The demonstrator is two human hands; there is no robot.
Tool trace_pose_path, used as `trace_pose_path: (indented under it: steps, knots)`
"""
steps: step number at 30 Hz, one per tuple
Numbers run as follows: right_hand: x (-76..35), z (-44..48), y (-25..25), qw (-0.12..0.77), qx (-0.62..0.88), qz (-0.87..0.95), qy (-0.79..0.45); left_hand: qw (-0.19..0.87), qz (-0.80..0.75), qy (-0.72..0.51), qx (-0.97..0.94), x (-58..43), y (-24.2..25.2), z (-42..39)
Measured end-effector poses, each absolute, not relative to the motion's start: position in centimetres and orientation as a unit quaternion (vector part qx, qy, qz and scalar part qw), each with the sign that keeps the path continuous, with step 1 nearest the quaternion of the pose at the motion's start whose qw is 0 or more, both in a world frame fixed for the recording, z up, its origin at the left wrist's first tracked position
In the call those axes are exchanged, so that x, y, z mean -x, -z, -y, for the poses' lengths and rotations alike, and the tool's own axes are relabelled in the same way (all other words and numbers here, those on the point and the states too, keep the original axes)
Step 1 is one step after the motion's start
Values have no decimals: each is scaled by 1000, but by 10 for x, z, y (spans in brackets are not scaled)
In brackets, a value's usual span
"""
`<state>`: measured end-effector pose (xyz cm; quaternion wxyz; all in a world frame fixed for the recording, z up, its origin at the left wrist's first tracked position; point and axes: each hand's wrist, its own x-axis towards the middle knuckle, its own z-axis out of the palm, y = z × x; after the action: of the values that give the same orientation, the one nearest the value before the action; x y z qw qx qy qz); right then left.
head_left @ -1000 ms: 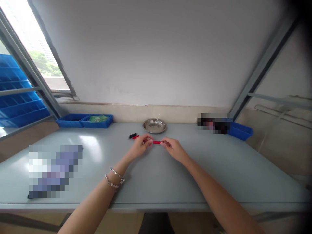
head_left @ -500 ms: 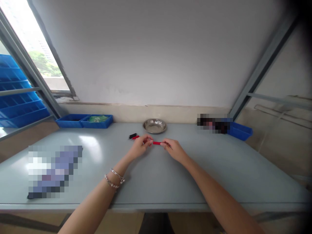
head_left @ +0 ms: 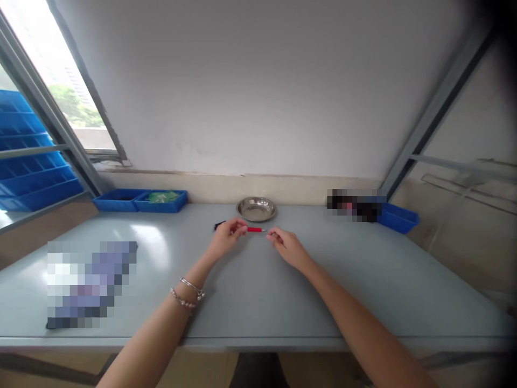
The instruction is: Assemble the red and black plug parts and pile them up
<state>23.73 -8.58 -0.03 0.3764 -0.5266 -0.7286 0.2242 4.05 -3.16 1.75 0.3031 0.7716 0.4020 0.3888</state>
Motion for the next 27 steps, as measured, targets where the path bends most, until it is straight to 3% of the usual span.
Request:
trace_pose_path:
  steps: [3, 5, 11, 27]
  knots:
    - [-238, 86, 1, 373, 530, 729, -222, 274, -474, -436, -715, -27, -19, 21]
    - [-238, 85, 1, 373, 529, 730, -220, 202, -546, -451, -677, -17, -20, 15]
    - [-238, 83, 5, 369, 525, 736, -214, 64, -679, -413, -604, 8, -20, 7]
    - [-238, 84, 5, 360, 518, 750, -199, 59, -746, -312, -585, 13, -9, 2]
